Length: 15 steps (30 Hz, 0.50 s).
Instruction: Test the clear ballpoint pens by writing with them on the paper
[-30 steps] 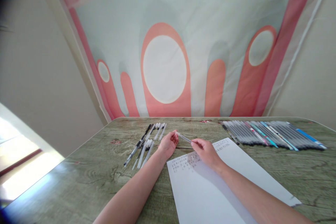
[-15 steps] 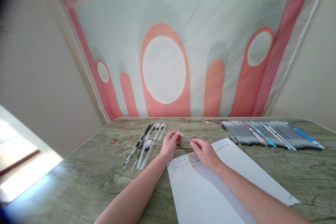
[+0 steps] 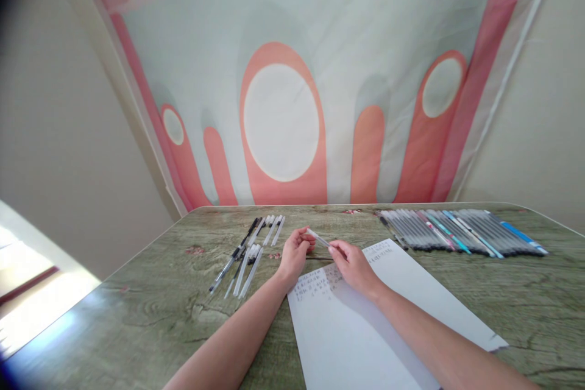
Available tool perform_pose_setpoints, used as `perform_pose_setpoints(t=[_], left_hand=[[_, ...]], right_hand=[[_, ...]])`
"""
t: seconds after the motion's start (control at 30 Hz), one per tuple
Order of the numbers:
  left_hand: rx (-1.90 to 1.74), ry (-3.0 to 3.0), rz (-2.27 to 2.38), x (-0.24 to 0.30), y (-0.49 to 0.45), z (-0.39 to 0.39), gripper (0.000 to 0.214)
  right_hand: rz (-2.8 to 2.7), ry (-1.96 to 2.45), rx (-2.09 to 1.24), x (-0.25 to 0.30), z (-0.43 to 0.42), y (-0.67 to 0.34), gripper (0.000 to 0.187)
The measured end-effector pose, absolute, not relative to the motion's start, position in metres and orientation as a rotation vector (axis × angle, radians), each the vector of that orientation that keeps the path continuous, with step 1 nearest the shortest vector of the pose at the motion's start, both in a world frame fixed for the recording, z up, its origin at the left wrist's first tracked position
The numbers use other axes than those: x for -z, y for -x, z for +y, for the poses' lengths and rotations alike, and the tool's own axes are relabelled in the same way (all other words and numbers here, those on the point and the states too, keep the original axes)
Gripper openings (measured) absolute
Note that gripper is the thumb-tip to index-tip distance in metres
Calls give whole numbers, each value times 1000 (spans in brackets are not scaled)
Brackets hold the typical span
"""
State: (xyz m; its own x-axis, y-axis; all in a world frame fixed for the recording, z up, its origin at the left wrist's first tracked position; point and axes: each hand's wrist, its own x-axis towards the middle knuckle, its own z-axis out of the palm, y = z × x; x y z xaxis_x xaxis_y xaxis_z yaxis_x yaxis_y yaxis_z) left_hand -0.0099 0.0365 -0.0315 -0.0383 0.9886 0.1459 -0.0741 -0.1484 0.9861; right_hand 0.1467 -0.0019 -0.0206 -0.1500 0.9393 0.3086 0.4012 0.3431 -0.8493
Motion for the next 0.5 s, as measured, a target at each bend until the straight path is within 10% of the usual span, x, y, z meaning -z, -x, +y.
perform_pose_setpoints(t=[0.5], left_hand=[[-1376, -1209, 1060, 30, 11, 37, 30]], right_hand=[[-1761, 1207, -708, 21, -2, -147, 27]])
